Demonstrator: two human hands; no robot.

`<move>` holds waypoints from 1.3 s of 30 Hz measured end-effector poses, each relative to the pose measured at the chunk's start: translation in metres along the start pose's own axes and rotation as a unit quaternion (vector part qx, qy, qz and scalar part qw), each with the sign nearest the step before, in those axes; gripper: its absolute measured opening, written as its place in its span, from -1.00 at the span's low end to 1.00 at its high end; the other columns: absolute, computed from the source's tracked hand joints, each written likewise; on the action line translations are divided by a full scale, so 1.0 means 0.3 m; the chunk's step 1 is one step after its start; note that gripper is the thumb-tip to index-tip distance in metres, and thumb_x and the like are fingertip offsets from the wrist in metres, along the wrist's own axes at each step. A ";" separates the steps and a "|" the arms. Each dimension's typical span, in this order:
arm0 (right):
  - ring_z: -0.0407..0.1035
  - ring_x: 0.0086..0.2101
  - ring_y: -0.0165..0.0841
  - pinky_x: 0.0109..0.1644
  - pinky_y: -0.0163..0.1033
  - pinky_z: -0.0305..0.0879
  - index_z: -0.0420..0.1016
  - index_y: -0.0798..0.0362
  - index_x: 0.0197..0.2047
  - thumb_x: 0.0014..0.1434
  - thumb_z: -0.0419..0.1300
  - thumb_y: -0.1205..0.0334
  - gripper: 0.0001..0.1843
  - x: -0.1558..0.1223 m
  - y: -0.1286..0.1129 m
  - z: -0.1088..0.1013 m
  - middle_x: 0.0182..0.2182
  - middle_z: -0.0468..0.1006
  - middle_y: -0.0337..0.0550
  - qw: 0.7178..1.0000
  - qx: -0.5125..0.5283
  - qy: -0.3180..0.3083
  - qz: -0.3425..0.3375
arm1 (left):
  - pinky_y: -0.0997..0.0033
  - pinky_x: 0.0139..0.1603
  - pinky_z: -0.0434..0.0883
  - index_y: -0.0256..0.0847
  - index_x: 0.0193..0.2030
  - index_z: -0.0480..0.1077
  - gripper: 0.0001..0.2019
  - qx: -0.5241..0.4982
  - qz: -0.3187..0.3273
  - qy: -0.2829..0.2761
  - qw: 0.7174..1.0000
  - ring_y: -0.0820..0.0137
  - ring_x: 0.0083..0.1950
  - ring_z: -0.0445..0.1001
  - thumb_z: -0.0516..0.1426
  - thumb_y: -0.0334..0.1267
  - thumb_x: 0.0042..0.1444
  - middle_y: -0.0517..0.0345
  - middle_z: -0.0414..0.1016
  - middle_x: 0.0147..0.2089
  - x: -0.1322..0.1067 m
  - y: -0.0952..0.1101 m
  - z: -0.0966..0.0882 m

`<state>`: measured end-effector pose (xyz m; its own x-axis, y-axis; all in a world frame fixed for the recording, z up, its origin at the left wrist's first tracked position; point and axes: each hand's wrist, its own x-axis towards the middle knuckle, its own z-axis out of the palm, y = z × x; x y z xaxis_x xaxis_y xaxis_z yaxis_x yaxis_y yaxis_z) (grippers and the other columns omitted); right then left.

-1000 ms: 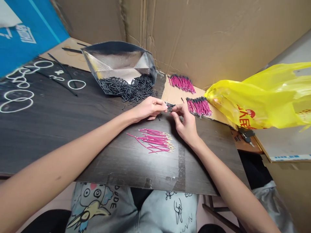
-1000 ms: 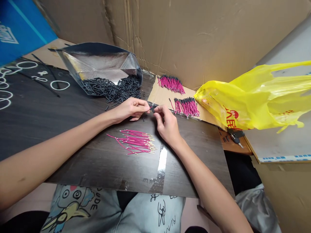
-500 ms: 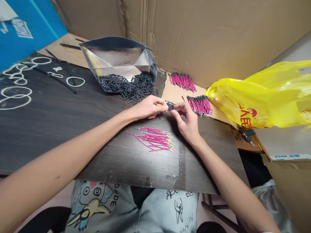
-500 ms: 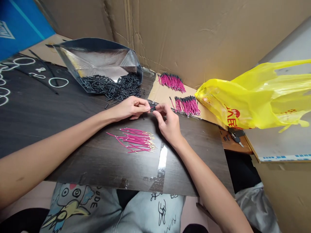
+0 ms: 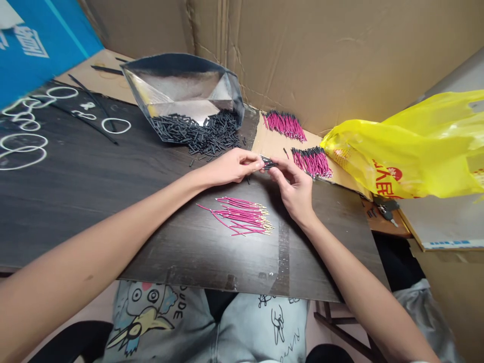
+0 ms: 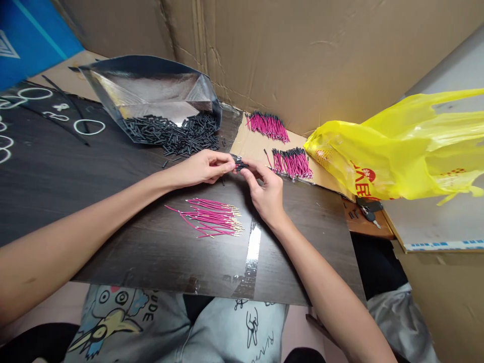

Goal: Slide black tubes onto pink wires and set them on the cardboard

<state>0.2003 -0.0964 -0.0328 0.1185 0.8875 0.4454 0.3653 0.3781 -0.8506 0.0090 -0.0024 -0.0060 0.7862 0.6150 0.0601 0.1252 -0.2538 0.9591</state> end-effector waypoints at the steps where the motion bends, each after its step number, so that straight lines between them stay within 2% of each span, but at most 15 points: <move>1: 0.56 -0.17 -0.29 0.05 -0.03 0.52 0.60 -0.08 0.06 0.37 0.26 0.05 -0.74 -0.002 -0.001 0.001 -0.09 0.65 -0.16 1.000 -0.001 0.005 0.003 | 0.60 -0.62 0.03 -0.32 -0.26 0.44 -0.73 0.009 0.002 0.003 1.000 0.60 -0.60 0.04 0.12 -0.15 0.39 0.32 0.11 -0.55 0.000 -0.001 0.000; 5: 0.56 -0.20 -0.28 0.00 -0.01 0.54 0.64 -0.10 0.08 0.38 0.25 0.03 -0.71 -0.005 -0.007 0.007 -0.14 0.66 -0.15 1.000 0.016 0.013 0.018 | 0.59 -0.60 0.05 -0.32 -0.30 0.40 -0.71 -0.023 -0.012 -0.017 1.000 0.59 -0.59 0.06 0.10 -0.17 0.40 0.30 0.14 -0.54 -0.003 0.001 -0.001; 8: 0.52 -0.29 -0.34 -0.13 -0.11 0.52 0.66 -0.07 0.06 0.34 0.28 0.03 -0.70 0.001 -0.013 0.005 -0.22 0.66 -0.16 0.997 0.061 0.009 0.047 | 0.59 -0.60 0.06 -0.31 -0.32 0.36 -0.74 -0.057 -0.020 -0.041 0.997 0.58 -0.59 0.05 0.08 -0.23 0.40 0.32 0.12 -0.56 -0.009 0.009 -0.001; 11: 0.41 -0.43 -0.41 -0.31 -0.21 0.42 0.68 -0.02 0.02 0.27 0.34 -0.01 -0.65 0.013 -0.012 -0.009 -0.32 0.63 -0.17 0.986 0.123 -0.017 0.112 | 0.59 -0.60 0.07 -0.30 -0.34 0.36 -0.74 -0.029 -0.009 -0.043 0.999 0.59 -0.59 0.08 0.10 -0.23 0.38 0.30 0.14 -0.55 -0.013 0.016 0.000; 14: 0.35 -0.48 -0.45 -0.39 -0.27 0.35 0.70 -0.02 -0.01 0.19 0.40 -0.05 -0.61 0.027 -0.005 -0.033 -0.37 0.61 -0.20 0.964 0.181 -0.070 0.182 | 0.59 -0.59 0.10 -0.31 -0.35 0.36 -0.74 -0.009 -0.002 -0.051 0.999 0.59 -0.59 0.10 0.11 -0.23 0.37 0.28 0.17 -0.54 -0.015 0.023 -0.001; 20: 0.35 -0.46 -0.46 -0.39 -0.30 0.34 0.69 -0.03 -0.07 0.09 0.49 -0.03 -0.61 0.044 -0.006 -0.064 -0.41 0.58 -0.23 0.941 0.226 -0.139 0.212 | 0.54 -0.56 0.08 -0.30 -0.32 0.42 -0.74 0.011 0.006 -0.081 0.997 0.56 -0.57 0.12 0.12 -0.19 0.36 0.27 0.19 -0.55 -0.017 0.031 -0.012; 26: 0.38 -0.40 -0.44 -0.35 -0.31 0.37 0.64 -0.02 -0.08 0.12 0.47 -0.02 -0.63 0.045 -0.012 -0.074 -0.32 0.60 -0.19 0.919 0.265 -0.189 0.224 | 0.52 -0.53 0.08 -0.26 -0.27 0.48 -0.76 0.013 0.013 -0.106 0.994 0.53 -0.55 0.11 0.14 -0.15 0.36 0.28 0.16 -0.54 -0.021 0.024 -0.022; 33: 0.38 -0.39 -0.46 -0.31 -0.29 0.39 0.56 0.02 -0.07 0.18 0.42 0.00 -0.65 0.044 -0.022 -0.071 -0.28 0.59 -0.17 0.894 0.310 -0.205 0.251 | 0.50 -0.52 0.06 -0.24 -0.27 0.49 -0.77 0.018 0.002 -0.103 0.994 0.52 -0.55 0.09 0.17 -0.14 0.34 0.28 0.16 -0.53 -0.018 0.028 -0.015; 39: 0.39 -0.39 -0.40 -0.29 -0.24 0.41 0.51 0.04 -0.07 0.24 0.33 -0.07 -0.63 0.043 -0.017 -0.066 -0.36 0.54 -0.16 0.892 0.327 -0.202 0.237 | 0.49 -0.54 0.01 -0.25 -0.34 0.41 -0.70 0.031 0.003 -0.103 0.994 0.54 -0.56 0.08 0.12 -0.12 0.38 0.27 0.14 -0.52 -0.012 0.026 -0.008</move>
<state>0.2181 -0.0921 -0.0171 -0.2742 0.9611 -0.0328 -0.2699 -0.1096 -0.9566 0.0055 -0.0048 0.0018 0.8937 0.4487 0.0008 0.1528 -0.3058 0.9397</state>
